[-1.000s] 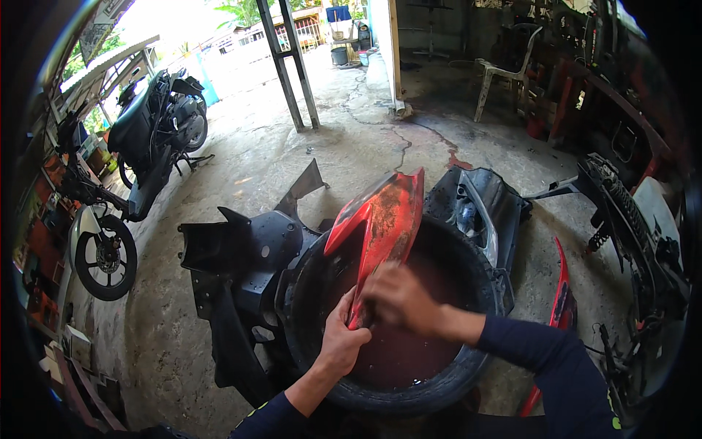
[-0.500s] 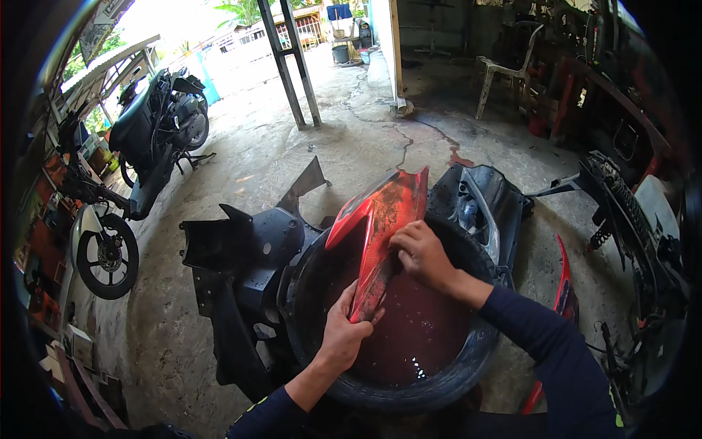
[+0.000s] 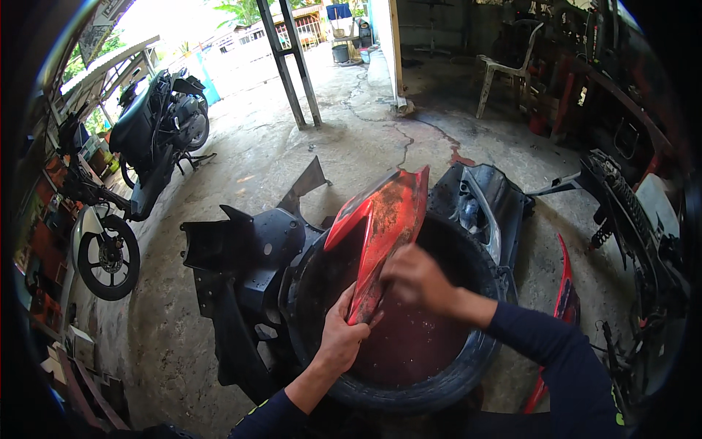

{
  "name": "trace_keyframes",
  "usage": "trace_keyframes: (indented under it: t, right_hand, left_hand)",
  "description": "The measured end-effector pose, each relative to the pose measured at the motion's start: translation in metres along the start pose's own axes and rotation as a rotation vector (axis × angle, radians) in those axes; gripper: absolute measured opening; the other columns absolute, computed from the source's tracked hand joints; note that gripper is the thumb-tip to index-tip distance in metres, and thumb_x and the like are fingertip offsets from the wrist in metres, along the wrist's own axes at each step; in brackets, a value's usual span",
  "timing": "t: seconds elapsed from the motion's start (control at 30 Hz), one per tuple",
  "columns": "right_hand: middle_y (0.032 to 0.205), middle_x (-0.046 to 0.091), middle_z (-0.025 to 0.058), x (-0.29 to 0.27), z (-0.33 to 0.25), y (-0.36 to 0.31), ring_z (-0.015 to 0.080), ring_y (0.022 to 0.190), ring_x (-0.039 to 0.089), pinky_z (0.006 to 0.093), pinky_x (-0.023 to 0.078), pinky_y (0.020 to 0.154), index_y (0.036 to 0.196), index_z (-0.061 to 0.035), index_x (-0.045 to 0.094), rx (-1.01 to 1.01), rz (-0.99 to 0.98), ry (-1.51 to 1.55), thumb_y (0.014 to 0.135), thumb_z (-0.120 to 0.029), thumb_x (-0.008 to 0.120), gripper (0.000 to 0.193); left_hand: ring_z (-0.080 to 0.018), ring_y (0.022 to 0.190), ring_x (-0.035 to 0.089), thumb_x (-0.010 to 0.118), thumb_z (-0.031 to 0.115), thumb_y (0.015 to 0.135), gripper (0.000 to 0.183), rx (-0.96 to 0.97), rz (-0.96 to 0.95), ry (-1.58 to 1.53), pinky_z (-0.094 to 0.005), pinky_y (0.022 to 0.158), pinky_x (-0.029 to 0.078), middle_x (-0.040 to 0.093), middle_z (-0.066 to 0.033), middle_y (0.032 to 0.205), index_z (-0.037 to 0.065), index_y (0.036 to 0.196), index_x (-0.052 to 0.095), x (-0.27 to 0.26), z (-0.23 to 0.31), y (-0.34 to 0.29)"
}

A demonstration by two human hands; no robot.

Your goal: The person wet sands a motorcycle fairing using sandpaper over a basin of water, rubbing the surface and rinsing the part by hand.

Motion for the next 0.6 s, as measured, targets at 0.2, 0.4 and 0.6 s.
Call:
trace_keyframes:
  t: [0.2,0.4,0.6]
  right_hand:
    - [0.106,0.067,0.0102,0.004,-0.021,0.002,0.0327,0.101,0.06,0.0451,0.05,0.094,0.106,-0.0067,0.069,0.004,0.082,0.038,0.073,-0.002,0.07,0.034]
    - [0.102,0.063,0.0086,-0.013,0.034,-0.001,0.0317,0.102,0.059,0.0453,0.05,0.094,0.104,-0.0083,0.068,0.162,0.14,-0.127,0.068,0.002,0.072,0.038]
    - [0.099,0.064,0.0104,0.004,-0.022,0.01,0.0319,0.101,0.061,0.0452,0.051,0.091,0.098,-0.0056,0.066,-0.048,0.062,-0.007,0.074,-0.005,0.071,0.025]
  left_hand:
    - [-0.0239,0.137,0.052,0.043,-0.023,0.061,0.096,0.009,-0.027,0.03,-0.0424,0.112,0.046,0.05,-0.0091,0.146,0.002,0.153,0.036,0.0,-0.006,-0.007]
    - [-0.0221,0.132,0.055,0.045,-0.023,0.061,0.096,-0.015,-0.036,-0.022,-0.0418,0.111,0.048,0.053,-0.007,0.141,0.003,0.153,0.038,0.009,-0.003,-0.003]
    - [-0.022,0.13,0.055,0.044,-0.023,0.062,0.094,0.027,-0.034,0.055,-0.0415,0.111,0.048,0.053,-0.0076,0.141,0.002,0.152,0.038,-0.002,-0.011,-0.005]
Point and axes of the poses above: each hand's wrist, its own y-axis towards the middle knuckle, its own x-axis out of the palm, z = x × y, the point moved 7 cm from there along y, towards the middle knuckle
